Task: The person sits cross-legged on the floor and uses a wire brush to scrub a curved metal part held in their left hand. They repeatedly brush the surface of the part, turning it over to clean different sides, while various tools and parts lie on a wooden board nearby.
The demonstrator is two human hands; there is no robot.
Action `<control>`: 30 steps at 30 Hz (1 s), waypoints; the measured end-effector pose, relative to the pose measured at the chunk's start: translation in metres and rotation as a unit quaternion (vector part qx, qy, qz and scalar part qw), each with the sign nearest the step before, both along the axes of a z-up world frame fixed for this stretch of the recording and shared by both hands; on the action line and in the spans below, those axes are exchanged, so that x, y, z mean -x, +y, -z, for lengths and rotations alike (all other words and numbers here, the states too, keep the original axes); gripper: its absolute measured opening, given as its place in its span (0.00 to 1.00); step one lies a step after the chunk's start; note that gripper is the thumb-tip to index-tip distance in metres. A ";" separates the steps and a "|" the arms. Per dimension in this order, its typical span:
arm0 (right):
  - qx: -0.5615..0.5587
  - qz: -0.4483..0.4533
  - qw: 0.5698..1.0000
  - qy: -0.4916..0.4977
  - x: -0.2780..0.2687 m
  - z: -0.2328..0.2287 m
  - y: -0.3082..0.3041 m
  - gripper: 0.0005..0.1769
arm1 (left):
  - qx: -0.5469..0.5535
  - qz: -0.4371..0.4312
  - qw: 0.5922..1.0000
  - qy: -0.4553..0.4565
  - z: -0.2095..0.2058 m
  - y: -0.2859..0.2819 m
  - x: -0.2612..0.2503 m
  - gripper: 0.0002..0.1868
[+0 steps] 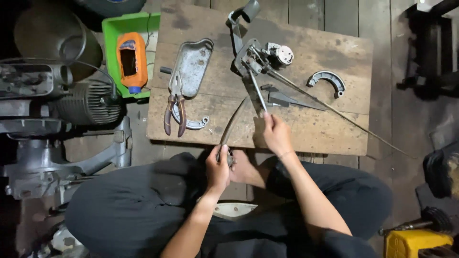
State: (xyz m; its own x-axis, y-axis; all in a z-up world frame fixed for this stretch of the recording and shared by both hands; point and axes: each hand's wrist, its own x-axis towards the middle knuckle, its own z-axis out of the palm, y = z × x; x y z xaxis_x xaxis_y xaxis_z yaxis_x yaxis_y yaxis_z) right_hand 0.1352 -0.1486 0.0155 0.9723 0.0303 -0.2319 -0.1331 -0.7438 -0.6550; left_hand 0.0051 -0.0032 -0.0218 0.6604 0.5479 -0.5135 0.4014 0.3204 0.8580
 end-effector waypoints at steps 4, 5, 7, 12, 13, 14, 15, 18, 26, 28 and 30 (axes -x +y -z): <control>-0.108 0.005 0.994 0.024 0.020 -0.045 -0.007 0.28 | -0.029 0.004 0.999 0.018 0.004 -0.002 0.004 0.13; -0.293 0.048 0.944 0.141 0.025 -0.061 -0.005 0.31 | -0.004 -0.013 1.000 0.012 0.003 -0.002 0.003 0.13; -0.464 0.089 0.846 0.248 0.032 -0.080 -0.008 0.35 | 0.022 -0.028 0.999 0.004 0.004 -0.002 0.000 0.12; -0.636 0.083 0.688 0.340 0.039 -0.073 -0.018 0.36 | 0.155 -0.055 0.986 -0.041 0.017 -0.002 0.002 0.12; -0.636 0.082 0.687 0.342 0.041 -0.063 -0.017 0.36 | 0.154 -0.057 0.986 -0.041 0.017 -0.003 0.001 0.12; -0.474 0.068 0.839 0.259 0.043 -0.054 -0.016 0.34 | 0.129 -0.050 0.990 -0.039 0.017 -0.003 0.001 0.12; -0.286 0.050 0.943 0.161 0.046 -0.044 -0.014 0.32 | 0.104 -0.043 0.993 -0.038 0.017 -0.002 0.001 0.13; -0.099 -0.044 0.993 -0.041 0.076 -0.035 -0.003 0.19 | 0.153 -0.051 0.986 -0.049 0.017 -0.002 0.002 0.11; -0.010 -0.083 0.995 -0.050 0.091 -0.010 0.014 0.15 | 0.107 -0.019 0.993 -0.049 0.015 0.002 0.002 0.12; 0.011 -0.072 0.995 -0.066 0.064 -0.013 0.019 0.16 | 0.101 -0.010 0.994 -0.046 0.007 0.005 0.002 0.13; -0.005 -0.011 0.996 -0.089 0.035 -0.020 0.023 0.16 | -0.088 0.069 0.994 0.015 -0.006 0.005 0.005 0.15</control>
State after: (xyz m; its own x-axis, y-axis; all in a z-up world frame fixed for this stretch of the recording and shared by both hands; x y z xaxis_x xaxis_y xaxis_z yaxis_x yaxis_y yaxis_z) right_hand 0.0999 -0.1253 0.0354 0.9971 0.0527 -0.0555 0.0016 -0.7390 -0.6737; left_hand -0.0004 0.0022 -0.0157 0.7209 0.5371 -0.4380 0.4572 0.1063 0.8830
